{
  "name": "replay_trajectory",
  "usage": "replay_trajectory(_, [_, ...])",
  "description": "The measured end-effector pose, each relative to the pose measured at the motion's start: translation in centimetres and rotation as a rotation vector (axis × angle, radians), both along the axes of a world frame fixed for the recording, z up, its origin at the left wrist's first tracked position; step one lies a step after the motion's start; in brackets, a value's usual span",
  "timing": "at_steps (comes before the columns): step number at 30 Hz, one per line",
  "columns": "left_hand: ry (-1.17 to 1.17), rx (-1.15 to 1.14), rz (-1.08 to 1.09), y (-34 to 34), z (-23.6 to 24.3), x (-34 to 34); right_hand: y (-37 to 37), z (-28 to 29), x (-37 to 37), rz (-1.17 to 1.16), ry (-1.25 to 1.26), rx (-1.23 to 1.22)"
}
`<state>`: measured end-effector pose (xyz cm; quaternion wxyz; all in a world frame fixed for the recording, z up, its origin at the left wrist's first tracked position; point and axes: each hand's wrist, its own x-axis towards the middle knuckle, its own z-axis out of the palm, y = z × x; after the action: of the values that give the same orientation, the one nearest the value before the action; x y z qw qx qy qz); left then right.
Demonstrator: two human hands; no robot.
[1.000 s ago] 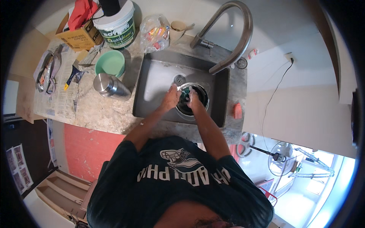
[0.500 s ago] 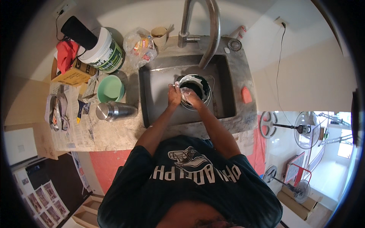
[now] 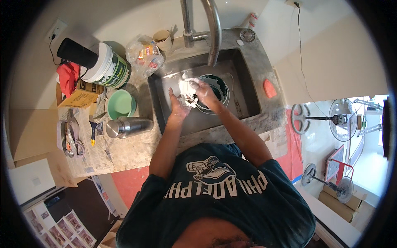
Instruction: The person mixes a green compound in a bucket placed in a kitchen sink using their hands. They repeatedly add water from the faucet and knead the mixture, then briefly walk to another room to pick up a plastic-wrapped item before returning to continue mixing.
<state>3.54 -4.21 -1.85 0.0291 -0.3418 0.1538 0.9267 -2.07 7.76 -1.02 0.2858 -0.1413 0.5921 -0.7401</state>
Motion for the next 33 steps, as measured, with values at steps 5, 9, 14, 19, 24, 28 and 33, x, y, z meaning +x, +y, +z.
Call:
replay_trajectory(5, [0.080, 0.021, -0.146, -3.4, -3.0, 0.3, 0.5, 0.6, 3.7, 0.174, 0.915, 0.497])
replay_trajectory(9, [-0.007, -0.082, -0.170, -3.2, -4.0, 1.1, 1.4, 2.3, 5.0, -0.004, 1.096, 0.342])
replay_trajectory(14, [0.003, 0.013, -0.162, -4.5, -4.5, 3.4, 3.6, 1.2, 2.7, -0.108, 0.418, 0.306])
replay_trajectory(19, [0.030, 0.258, -0.206, -6.4, -6.0, 3.3, 4.1, -14.7, -3.9, -0.329, -0.272, 0.106])
replay_trajectory(24, [-0.021, -0.023, -0.335, -4.3, -8.2, 2.4, -1.5, -15.5, -5.3, -0.631, -0.912, 0.142])
replay_trajectory(28, [-0.305, -0.302, -0.413, -0.7, -5.7, -1.1, -4.5, -19.2, -6.3, -0.883, -0.757, -0.275])
replay_trajectory(33, [-0.305, -0.239, -0.479, -1.4, -6.0, 0.4, -5.2, -16.2, -3.3, -0.375, 0.116, 0.665])
